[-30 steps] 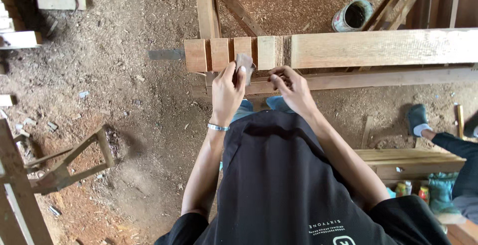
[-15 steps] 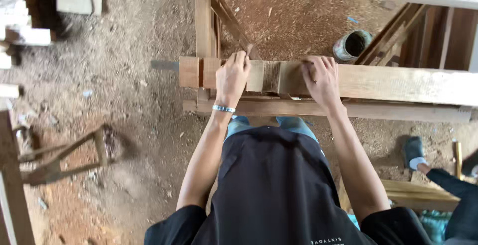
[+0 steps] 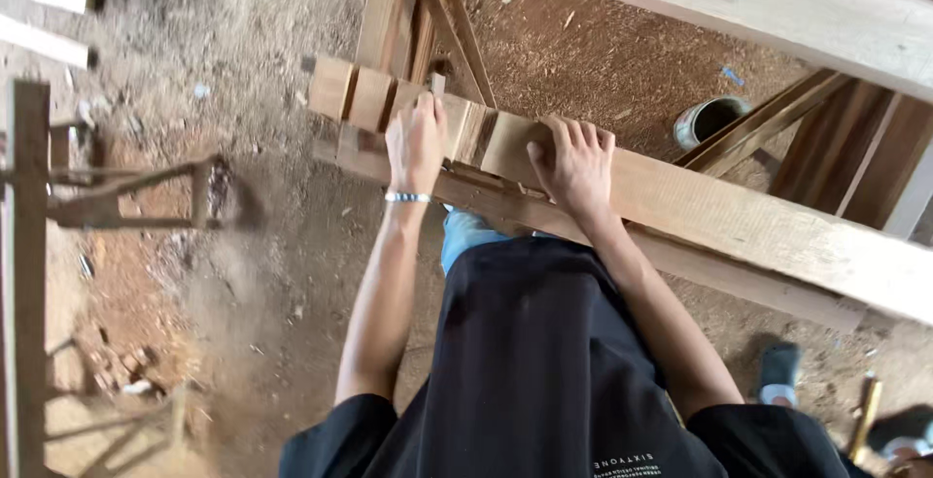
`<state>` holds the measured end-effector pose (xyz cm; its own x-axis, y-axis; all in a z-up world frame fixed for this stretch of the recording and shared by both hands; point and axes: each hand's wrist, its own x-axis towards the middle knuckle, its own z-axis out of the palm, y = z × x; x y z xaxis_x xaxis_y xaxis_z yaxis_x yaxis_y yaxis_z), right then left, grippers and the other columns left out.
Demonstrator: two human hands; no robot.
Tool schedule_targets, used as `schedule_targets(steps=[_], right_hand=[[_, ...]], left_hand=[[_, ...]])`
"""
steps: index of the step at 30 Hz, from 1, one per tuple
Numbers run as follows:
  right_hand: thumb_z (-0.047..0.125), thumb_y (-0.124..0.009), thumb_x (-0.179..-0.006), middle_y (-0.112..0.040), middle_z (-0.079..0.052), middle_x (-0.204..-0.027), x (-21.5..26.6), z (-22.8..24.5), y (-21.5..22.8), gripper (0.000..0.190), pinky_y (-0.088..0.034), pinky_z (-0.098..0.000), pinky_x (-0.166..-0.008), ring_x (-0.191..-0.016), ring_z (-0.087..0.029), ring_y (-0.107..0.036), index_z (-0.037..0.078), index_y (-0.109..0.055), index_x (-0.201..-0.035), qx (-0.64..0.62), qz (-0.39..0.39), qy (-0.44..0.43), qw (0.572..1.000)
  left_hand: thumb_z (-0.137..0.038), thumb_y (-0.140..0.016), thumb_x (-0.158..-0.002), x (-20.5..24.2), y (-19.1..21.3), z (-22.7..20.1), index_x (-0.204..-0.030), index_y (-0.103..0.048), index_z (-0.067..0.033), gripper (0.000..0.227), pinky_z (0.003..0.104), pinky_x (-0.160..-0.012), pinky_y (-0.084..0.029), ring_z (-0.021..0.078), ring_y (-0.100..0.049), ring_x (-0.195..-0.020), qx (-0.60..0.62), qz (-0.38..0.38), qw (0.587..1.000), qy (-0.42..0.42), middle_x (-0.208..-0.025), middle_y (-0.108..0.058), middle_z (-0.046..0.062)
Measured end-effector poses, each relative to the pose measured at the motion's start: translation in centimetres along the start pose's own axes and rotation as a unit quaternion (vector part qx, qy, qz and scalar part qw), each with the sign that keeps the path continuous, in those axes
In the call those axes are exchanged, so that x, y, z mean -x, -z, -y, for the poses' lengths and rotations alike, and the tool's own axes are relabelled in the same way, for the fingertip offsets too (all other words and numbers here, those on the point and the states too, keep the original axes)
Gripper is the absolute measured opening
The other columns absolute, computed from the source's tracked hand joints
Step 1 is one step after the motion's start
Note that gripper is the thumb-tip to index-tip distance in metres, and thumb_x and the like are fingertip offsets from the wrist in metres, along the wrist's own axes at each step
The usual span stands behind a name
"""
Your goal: The person sands a piece of wood by hand using a small piece of sandpaper, moving it back and forth along the grain and into cutouts.
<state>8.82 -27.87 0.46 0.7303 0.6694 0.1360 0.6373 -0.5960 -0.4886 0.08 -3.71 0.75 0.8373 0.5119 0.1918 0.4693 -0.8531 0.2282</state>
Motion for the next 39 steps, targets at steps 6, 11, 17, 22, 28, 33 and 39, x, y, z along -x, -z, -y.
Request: schedule_targets(steps=[6,11,17,22,28,33,39], right_hand=[[0.041,-0.064,-0.099,-0.064,-0.011,-0.127,-0.6,-0.3,1.1,0.051,-0.035,-0.0512,-0.104,-0.12,-0.029,-0.055,0.009,-0.056,-0.138,-0.001,0.004,0.026,1.0],[0.039,-0.065,-0.099,-0.064,-0.011,-0.128,-0.5,-0.4,1.2,0.051,-0.035,-0.0506,-0.105,-0.12,-0.029,-0.056,0.009,-0.056,-0.139,-0.011,0.004,0.033,0.999],[0.038,-0.066,-0.098,-0.064,-0.01,-0.13,-0.3,-0.6,1.4,0.051,-0.036,-0.0489,-0.106,-0.121,-0.029,-0.056,0.01,-0.055,-0.14,-0.021,0.01,0.04,0.999],[0.038,-0.067,-0.096,-0.065,-0.01,-0.129,-0.3,-0.5,1.3,0.053,-0.036,-0.0501,-0.105,-0.12,-0.029,-0.057,0.011,-0.056,-0.14,-0.019,0.011,0.039,0.999],[0.038,-0.065,-0.099,-0.064,-0.01,-0.13,-0.3,-0.4,1.4,0.052,-0.036,-0.0501,-0.105,-0.121,-0.029,-0.057,0.01,-0.054,-0.141,-0.027,0.008,0.038,0.999],[0.041,-0.066,-0.097,-0.064,-0.011,-0.124,-1.0,-0.3,1.1,0.053,-0.034,-0.0527,-0.105,-0.119,-0.029,-0.057,0.01,-0.055,-0.138,0.018,0.013,0.027,0.999],[0.037,-0.066,-0.097,-0.065,-0.011,-0.127,-0.9,0.2,1.8,0.051,-0.035,-0.0499,-0.105,-0.12,-0.03,-0.057,0.01,-0.056,-0.139,-0.016,0.012,0.029,0.999]], left_hand=[[-0.016,-0.059,-0.104,2.2,-0.3,-0.1,-0.094,-0.067,-0.0019,0.019,0.037,-0.074,-0.061,0.0287,-0.068,-0.096,-0.002,0.066,0.998,0.023,-0.107,-0.066,0.019],[-0.009,-0.058,-0.1,0.5,-3.4,0.1,-0.127,-0.064,-0.0017,0.028,0.037,-0.082,-0.061,0.0293,-0.065,-0.104,0.034,0.029,0.999,0.025,-0.123,-0.06,0.021],[-0.003,-0.056,-0.103,-0.1,-3.0,0.4,-0.116,-0.064,0.0029,0.017,0.038,-0.091,-0.061,0.0313,-0.065,-0.111,0.088,0.089,0.986,0.108,-0.124,-0.062,0.023],[-0.003,-0.063,-0.093,1.3,-3.3,1.9,-0.118,-0.064,0.0046,0.027,0.044,-0.097,-0.055,0.0377,-0.063,-0.108,0.007,0.02,1.0,-0.003,-0.119,-0.061,0.029],[-0.001,-0.061,-0.096,3.5,0.0,0.8,-0.115,-0.066,0.0032,0.02,0.041,-0.09,-0.059,0.0329,-0.064,-0.104,0.036,0.091,0.994,0.053,-0.113,-0.063,0.02],[-0.009,-0.049,-0.107,0.4,-0.6,-0.3,-0.123,-0.063,-0.0014,0.022,0.041,-0.062,-0.061,0.0283,-0.067,-0.076,0.222,0.169,0.934,0.225,-0.134,-0.055,0.013],[-0.007,-0.058,-0.105,1.3,-2.1,1.2,-0.12,-0.067,-0.0001,0.019,0.034,-0.072,-0.059,0.023,-0.063,-0.088,0.118,0.062,0.991,0.014,-0.108,-0.058,0.015]])
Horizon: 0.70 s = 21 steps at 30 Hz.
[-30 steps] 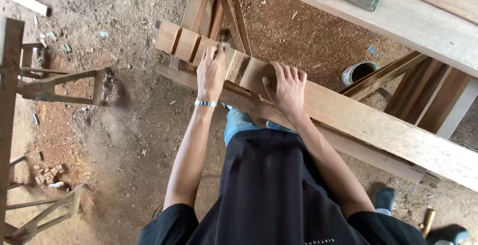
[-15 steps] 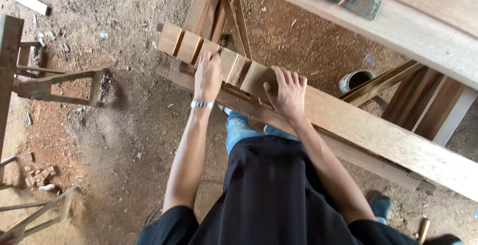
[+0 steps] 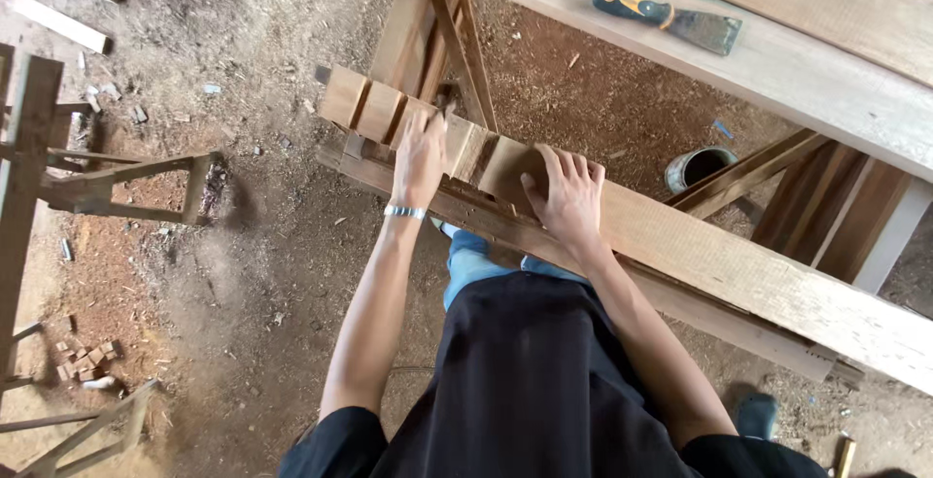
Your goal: The person sands a piece of wood by hand using a small piece of sandpaper, moving it back and forth along the grain and into cutouts.
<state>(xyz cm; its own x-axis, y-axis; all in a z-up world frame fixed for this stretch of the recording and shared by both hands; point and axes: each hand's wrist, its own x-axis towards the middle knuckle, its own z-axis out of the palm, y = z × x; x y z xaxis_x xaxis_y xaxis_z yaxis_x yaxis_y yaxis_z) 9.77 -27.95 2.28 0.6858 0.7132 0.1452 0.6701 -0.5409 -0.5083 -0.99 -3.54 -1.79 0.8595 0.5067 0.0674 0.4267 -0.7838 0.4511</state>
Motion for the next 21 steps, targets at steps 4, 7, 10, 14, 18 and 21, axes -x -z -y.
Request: schedule_targets(steps=[4,7,10,14,18,21], right_hand=[[0.037,-0.066,-0.097,-0.065,-0.01,-0.13,0.2,0.1,0.0,0.049,-0.035,-0.0489,-0.106,-0.12,-0.029,-0.058,0.009,-0.057,-0.137,-0.003,-0.017,0.012,1.0],[0.037,-0.067,-0.097,-0.065,-0.01,-0.13,0.2,0.0,-0.2,0.05,-0.036,-0.0491,-0.106,-0.12,-0.029,-0.058,0.008,-0.058,-0.137,-0.01,-0.024,0.008,1.0],[0.037,-0.067,-0.096,-0.066,-0.01,-0.126,0.2,-0.2,-0.2,0.051,-0.037,-0.0496,-0.104,-0.118,-0.029,-0.058,0.008,-0.058,-0.137,-0.002,0.003,-0.012,1.0],[0.037,-0.068,-0.098,-0.066,-0.012,-0.129,0.3,-0.1,-0.2,0.05,-0.037,-0.0489,-0.104,-0.119,-0.03,-0.058,0.007,-0.057,-0.137,-0.01,-0.029,0.011,0.999],[0.034,-0.068,-0.096,-0.066,-0.012,-0.127,0.0,0.0,0.2,0.05,-0.037,-0.0483,-0.102,-0.118,-0.03,-0.058,0.008,-0.058,-0.137,-0.011,-0.038,0.021,0.999],[0.034,-0.068,-0.096,-0.066,-0.012,-0.127,0.7,0.2,0.1,0.049,-0.038,-0.0476,-0.104,-0.119,-0.03,-0.058,0.009,-0.058,-0.137,-0.028,-0.027,0.013,0.999]], left_hand=[[-0.007,-0.058,-0.103,2.0,0.9,0.4,-0.114,-0.066,0.002,0.016,0.031,-0.068,-0.061,0.0238,-0.063,-0.091,-0.029,0.035,0.999,0.004,-0.111,-0.06,0.015],[-0.007,-0.058,-0.102,1.7,-0.2,0.2,-0.119,-0.066,0.0022,0.02,0.031,-0.067,-0.061,0.0236,-0.064,-0.088,-0.038,0.027,0.999,-0.01,-0.112,-0.061,0.015],[-0.007,-0.06,-0.1,-2.0,-1.4,0.9,-0.116,-0.068,-0.0023,0.019,0.029,-0.069,-0.06,0.0204,-0.065,-0.087,-0.016,-0.007,1.0,-0.017,-0.112,-0.064,0.012],[-0.003,-0.061,-0.098,-2.0,-1.0,0.2,-0.112,-0.071,-0.0027,0.018,0.032,-0.077,-0.06,0.0202,-0.067,-0.086,-0.004,-0.008,1.0,-0.018,-0.121,-0.064,0.014],[-0.01,-0.058,-0.103,1.1,1.6,-0.6,-0.119,-0.067,-0.0042,0.019,0.037,-0.074,-0.061,0.0243,-0.066,-0.089,0.041,0.035,0.996,0.067,-0.11,-0.065,0.011],[-0.009,-0.061,-0.101,2.5,2.0,-0.2,-0.111,-0.069,-0.0027,0.014,0.037,-0.085,-0.06,0.0255,-0.066,-0.099,-0.052,-0.06,0.996,-0.046,-0.109,-0.066,0.011]])
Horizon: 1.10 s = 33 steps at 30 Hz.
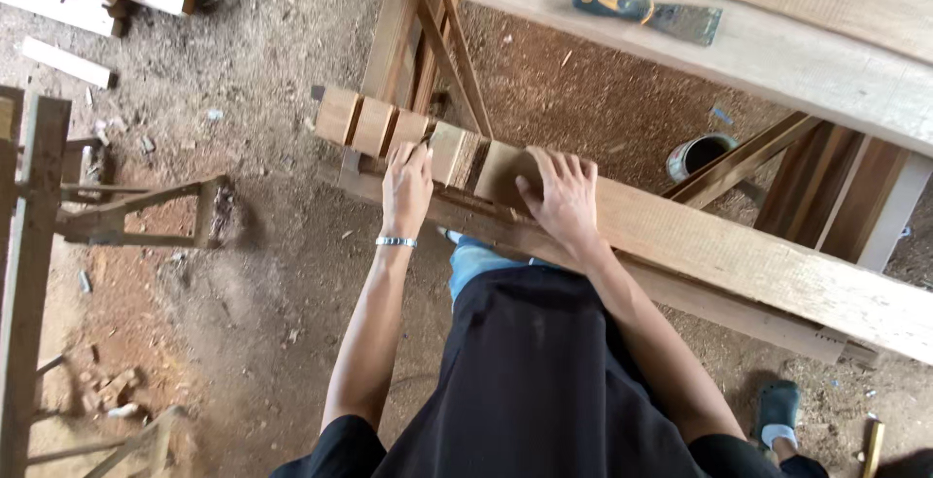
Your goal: The person sands a piece of wood by hand using a small piece of sandpaper, moving it back and forth along the grain and into cutouts.
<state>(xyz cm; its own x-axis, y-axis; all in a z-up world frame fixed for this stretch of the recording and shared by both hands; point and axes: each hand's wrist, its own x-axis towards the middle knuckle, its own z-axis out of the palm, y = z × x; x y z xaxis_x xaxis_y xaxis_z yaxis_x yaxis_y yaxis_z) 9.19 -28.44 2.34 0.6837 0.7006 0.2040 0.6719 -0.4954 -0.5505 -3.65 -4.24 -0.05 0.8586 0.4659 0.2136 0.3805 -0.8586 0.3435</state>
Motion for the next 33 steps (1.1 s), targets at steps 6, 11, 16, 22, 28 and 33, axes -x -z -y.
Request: schedule_targets(steps=[6,11,16,22,28,33], right_hand=[[0.036,-0.069,-0.094,-0.066,-0.012,-0.125,-0.8,-0.4,-0.5,0.051,-0.038,-0.0481,-0.102,-0.117,-0.03,-0.058,0.007,-0.059,-0.134,0.029,0.003,-0.009,1.0],[0.038,-0.066,-0.098,-0.067,-0.009,-0.129,-0.2,-0.2,-0.5,0.048,-0.038,-0.0475,-0.106,-0.121,-0.028,-0.058,0.011,-0.059,-0.136,0.015,0.008,-0.019,1.0],[0.065,-0.07,-0.086,-0.062,-0.013,-0.134,-0.5,0.0,-0.5,0.081,-0.033,-0.0523,-0.107,-0.125,-0.032,-0.053,0.009,-0.054,-0.142,0.051,0.071,-0.036,0.996],[0.081,-0.075,-0.062,-0.051,-0.017,-0.142,-1.1,1.2,0.2,0.12,-0.029,-0.0549,-0.109,-0.129,-0.033,-0.048,0.006,-0.042,-0.149,0.115,0.112,0.011,0.987],[0.075,-0.077,-0.067,-0.051,-0.015,-0.145,-1.1,1.4,0.3,0.116,-0.031,-0.0522,-0.112,-0.13,-0.033,-0.048,0.01,-0.037,-0.155,0.118,0.143,-0.012,0.983],[0.079,-0.077,-0.066,-0.051,-0.014,-0.143,-1.2,1.9,0.1,0.119,-0.029,-0.0526,-0.112,-0.129,-0.034,-0.047,0.014,-0.036,-0.155,0.142,0.166,-0.044,0.975]], left_hand=[[-0.015,-0.054,-0.115,-4.5,-0.2,-1.7,-0.126,-0.064,-0.007,0.017,0.045,-0.063,-0.051,0.0395,-0.063,-0.083,0.257,0.125,0.903,0.32,-0.096,-0.064,0.027],[-0.011,-0.059,-0.104,-3.3,-0.6,0.1,-0.115,-0.069,-0.0004,0.019,0.034,-0.072,-0.06,0.022,-0.067,-0.083,0.104,0.039,0.994,0.011,-0.106,-0.067,0.01],[-0.01,-0.062,-0.101,-0.8,-0.8,2.5,-0.105,-0.068,-0.0006,0.012,0.034,-0.072,-0.06,0.0231,-0.067,-0.083,0.055,0.057,0.995,-0.053,-0.101,-0.064,0.009],[-0.009,-0.064,-0.099,-5.1,-3.2,2.3,-0.103,-0.067,-0.0008,0.009,0.034,-0.069,-0.059,0.0204,-0.066,-0.079,0.061,0.054,0.995,-0.054,-0.103,-0.064,0.01],[-0.008,-0.06,-0.105,-1.3,-2.1,3.9,-0.114,-0.067,0.0011,0.015,0.034,-0.074,-0.057,0.0214,-0.066,-0.084,0.085,0.081,0.99,-0.08,-0.1,-0.065,0.01],[-0.008,-0.061,-0.099,-1.9,-3.2,4.2,-0.114,-0.065,-0.0017,0.016,0.037,-0.085,-0.057,0.0208,-0.068,-0.093,0.036,0.034,0.988,-0.149,-0.102,-0.067,0.009]])
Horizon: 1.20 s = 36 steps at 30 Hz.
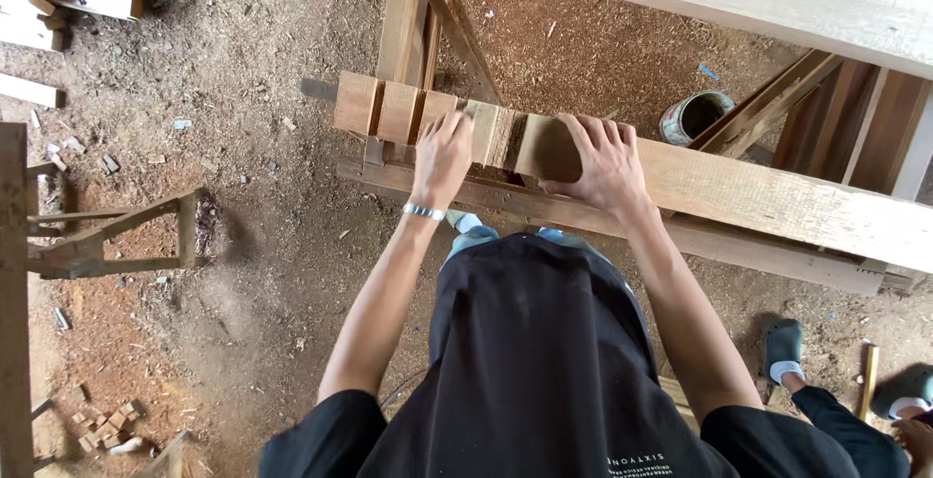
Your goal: The person sands a piece of wood by hand using a small piece of sandpaper, moving it back and forth along the grain and into cutouts.
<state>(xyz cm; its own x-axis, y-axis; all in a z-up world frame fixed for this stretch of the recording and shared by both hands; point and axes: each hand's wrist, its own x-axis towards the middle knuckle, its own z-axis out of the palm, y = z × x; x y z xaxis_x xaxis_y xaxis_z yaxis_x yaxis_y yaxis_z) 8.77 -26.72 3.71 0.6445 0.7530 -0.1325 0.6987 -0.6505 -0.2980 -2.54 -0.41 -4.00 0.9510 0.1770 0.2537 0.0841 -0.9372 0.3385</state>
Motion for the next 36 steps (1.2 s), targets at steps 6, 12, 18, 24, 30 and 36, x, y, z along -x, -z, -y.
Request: schedule_targets(steps=[6,12,18,24,30,36], right_hand=[[0.08,-0.075,-0.067,-0.05,-0.014,-0.147,0.1,0.0,0.0,0.117,-0.029,-0.0515,-0.114,-0.135,-0.035,-0.045,0.014,-0.036,-0.156,-0.018,0.003,-0.002,1.0],[0.077,-0.075,-0.067,-0.051,-0.012,-0.148,-0.1,0.5,0.5,0.114,-0.028,-0.0514,-0.116,-0.136,-0.033,-0.045,0.017,-0.037,-0.157,-0.022,-0.005,-0.007,1.0],[0.08,-0.076,-0.063,-0.05,-0.013,-0.144,-0.4,0.3,0.1,0.118,-0.026,-0.0518,-0.114,-0.134,-0.033,-0.044,0.017,-0.037,-0.155,-0.013,0.019,-0.023,0.999],[0.08,-0.074,-0.068,-0.051,-0.012,-0.147,0.2,0.1,-0.2,0.116,-0.027,-0.0518,-0.116,-0.135,-0.033,-0.044,0.017,-0.037,-0.158,-0.014,-0.008,-0.007,1.0],[0.082,-0.074,-0.064,-0.049,-0.014,-0.145,-0.3,0.0,0.0,0.12,-0.026,-0.0511,-0.114,-0.133,-0.034,-0.043,0.017,-0.035,-0.157,-0.006,0.023,-0.025,0.999],[0.078,-0.076,-0.07,-0.052,-0.013,-0.142,-0.2,0.0,0.2,0.113,-0.03,-0.0505,-0.116,-0.133,-0.034,-0.046,0.015,-0.039,-0.157,-0.012,0.011,-0.015,1.0]], left_hand=[[-0.008,-0.063,-0.1,-2.9,-1.2,0.3,-0.119,-0.063,-0.0032,0.02,0.036,-0.084,-0.056,0.02,-0.067,-0.093,0.007,0.025,0.999,0.031,-0.104,-0.068,0.009],[-0.002,-0.059,-0.098,2.2,1.3,-0.2,-0.13,-0.062,0.0013,0.033,0.035,-0.084,-0.056,0.0201,-0.068,-0.09,-0.005,0.036,0.999,-0.017,-0.102,-0.067,0.01],[-0.006,-0.059,-0.103,-2.3,-0.6,0.3,-0.125,-0.064,0.0004,0.024,0.035,-0.074,-0.054,0.0212,-0.066,-0.08,0.029,0.049,0.998,0.041,-0.1,-0.067,0.012],[-0.005,-0.057,-0.1,0.4,2.2,-0.5,-0.126,-0.064,0.0001,0.027,0.037,-0.079,-0.053,0.021,-0.066,-0.084,0.04,0.011,0.999,-0.01,-0.101,-0.067,0.01],[-0.005,-0.06,-0.103,0.6,1.6,-0.4,-0.124,-0.063,-0.0004,0.022,0.038,-0.079,-0.053,0.0215,-0.067,-0.086,0.03,0.032,0.999,-0.005,-0.102,-0.067,0.009],[-0.005,-0.062,-0.099,-2.2,-0.4,0.1,-0.119,-0.062,-0.0033,0.02,0.037,-0.086,-0.054,0.0197,-0.067,-0.091,0.038,0.029,0.999,0.026,-0.106,-0.068,0.009]])
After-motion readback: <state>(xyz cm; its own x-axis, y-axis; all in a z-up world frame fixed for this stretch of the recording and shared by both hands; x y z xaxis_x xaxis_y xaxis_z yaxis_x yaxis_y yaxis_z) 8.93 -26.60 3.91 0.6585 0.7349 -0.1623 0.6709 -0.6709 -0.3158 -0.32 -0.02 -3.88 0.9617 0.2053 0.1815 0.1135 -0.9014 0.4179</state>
